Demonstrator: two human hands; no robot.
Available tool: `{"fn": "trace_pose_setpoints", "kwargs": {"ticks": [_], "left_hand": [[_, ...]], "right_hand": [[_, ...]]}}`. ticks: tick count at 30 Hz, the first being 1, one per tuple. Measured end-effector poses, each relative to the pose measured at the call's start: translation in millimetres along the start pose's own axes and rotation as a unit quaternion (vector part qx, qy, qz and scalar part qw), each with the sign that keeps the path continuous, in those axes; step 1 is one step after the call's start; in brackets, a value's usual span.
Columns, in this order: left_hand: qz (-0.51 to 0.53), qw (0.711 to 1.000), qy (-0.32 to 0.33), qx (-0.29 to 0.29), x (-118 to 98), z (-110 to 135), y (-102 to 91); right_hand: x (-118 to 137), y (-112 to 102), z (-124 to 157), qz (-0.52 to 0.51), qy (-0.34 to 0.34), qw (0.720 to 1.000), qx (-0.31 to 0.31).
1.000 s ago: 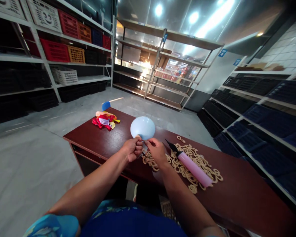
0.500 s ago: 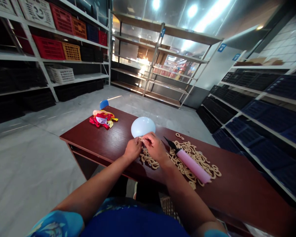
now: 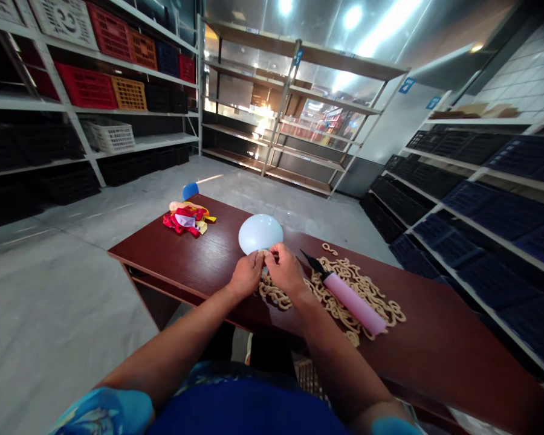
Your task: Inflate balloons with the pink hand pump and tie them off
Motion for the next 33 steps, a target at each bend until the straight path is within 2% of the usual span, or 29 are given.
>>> {"fn": "trace_pose_setpoints", "kwargs": {"ticks": [3, 6, 10, 12, 15, 18, 22, 27, 30, 33], "left_hand": [[0.103, 0.994, 0.03, 0.004, 1.8, -1.4, 3.6], [0.138, 0.99, 0.038, 0.015, 5.5, -3.7, 4.4], [0.057, 0.998, -0.001, -0.02, 13.1, -6.8, -0.3], [0.039, 0.998, -0.011, -0.038, 15.9, -7.2, -2.2], [0.075, 0.997, 0.012, -0.022, 17.9, -6.2, -0.2], [0.098, 0.995, 0.021, -0.019, 19.8, -4.5, 2.1], [0.075, 0.997, 0.017, -0.029, 19.2, -2.7, 1.4], [0.032, 0.999, 0.01, -0.041, 17.2, -2.7, -2.5], [0.061, 0.998, 0.01, -0.021, 17.6, -3.6, -1.5], [0.122, 0.993, 0.0, 0.005, 17.0, -3.6, 0.6]], "right_hand": [[-4.8, 5.7, 1.3, 0.027, -0.016, 0.998, -0.056], [-4.5, 7.5, 4.7, 0.043, -0.061, 0.994, -0.081], [4.7, 3.5, 10.3, 0.015, -0.16, 0.987, -0.024], [6.4, -0.2, 11.5, -0.012, -0.168, 0.986, -0.003], [0.5, -3.1, 9.4, -0.065, -0.096, 0.993, 0.005], [-5.9, -0.2, 6.4, -0.14, -0.023, 0.989, 0.031], [-3.9, 1.9, 4.4, -0.192, 0.006, 0.98, 0.057], [-0.6, 3.4, 6.2, -0.176, 0.049, 0.981, 0.06], [-2.4, 6.7, 7.9, -0.182, 0.063, 0.98, 0.04], [-7.2, 11.8, 8.8, -0.258, 0.109, 0.959, 0.04]]}}
Point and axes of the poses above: each hand's wrist, its own z-axis away from the middle knuckle, its own y-axis out of the palm, x = y × z, the point moved 3 cm from there along -z, towards the middle knuckle, and after that the axes turned 2 degrees about z, right-handed, at the moved point
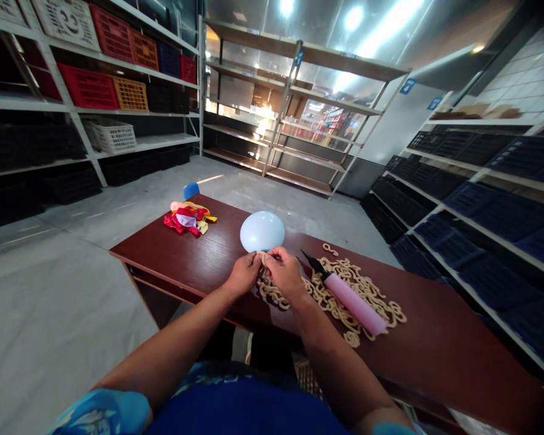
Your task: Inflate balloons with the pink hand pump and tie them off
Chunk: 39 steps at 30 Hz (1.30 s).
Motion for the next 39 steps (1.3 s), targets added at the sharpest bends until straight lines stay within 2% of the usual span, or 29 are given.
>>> {"fn": "trace_pose_setpoints", "kwargs": {"ticks": [4, 7, 12, 17, 20, 23, 26, 28, 30, 32, 35, 37, 39], "left_hand": [[0.102, 0.992, -0.048, 0.051, -6.0, 3.3, 2.4], [0.183, 0.972, -0.113, 0.089, -12.9, 8.5, 3.4], [0.266, 0.933, -0.177, 0.166, -24.2, 19.4, 8.9], [0.337, 0.897, -0.208, 0.197, -28.1, 28.4, 19.9], [0.325, 0.906, -0.193, 0.192, -28.9, 28.8, 23.9], [0.257, 0.938, -0.157, 0.173, -26.0, 23.5, 23.9], [0.191, 0.963, -0.134, 0.137, -16.4, 12.4, 20.0], [0.18, 0.966, -0.134, 0.13, -7.9, 2.3, 15.2], [0.171, 0.967, -0.136, 0.132, 0.1, -9.6, 6.2], [0.131, 0.977, -0.129, 0.109, 6.3, -23.6, -10.6], [-0.015, 0.996, -0.093, -0.002, 12.3, -48.3, -53.2], [-0.137, 0.985, -0.054, -0.088, 13.8, -66.2, -87.5], [-0.234, 0.961, -0.026, -0.148, 15.4, -84.5, -119.3]], "right_hand": [[-6.0, 1.8, -3.1, -0.129, 0.067, 0.989, 0.011], [-7.8, 0.4, -6.9, -0.154, 0.082, 0.985, -0.005], [-9.6, -7.0, -10.6, -0.047, 0.009, 0.995, -0.086], [-14.9, -9.1, -9.2, 0.034, -0.043, 0.992, -0.117], [-19.2, -8.2, -10.1, 0.03, -0.044, 0.989, -0.135], [-23.6, -6.8, -12.5, 0.019, -0.027, 0.988, -0.154], [-29.0, -5.6, -18.6, -0.003, -0.012, 0.986, -0.164], [-32.9, -5.3, -28.1, -0.03, -0.012, 0.986, -0.161], [-36.6, -6.8, -43.7, -0.077, -0.01, 0.984, -0.161], [-39.5, -11.7, -65.3, -0.132, 0.002, 0.977, -0.167], [-43.3, -26.8, -103.3, -0.189, 0.028, 0.962, -0.197], [-47.0, -38.5, -127.8, -0.21, 0.031, 0.958, -0.195], [-52.5, -47.7, -146.6, -0.206, 0.027, 0.963, -0.173]]}}
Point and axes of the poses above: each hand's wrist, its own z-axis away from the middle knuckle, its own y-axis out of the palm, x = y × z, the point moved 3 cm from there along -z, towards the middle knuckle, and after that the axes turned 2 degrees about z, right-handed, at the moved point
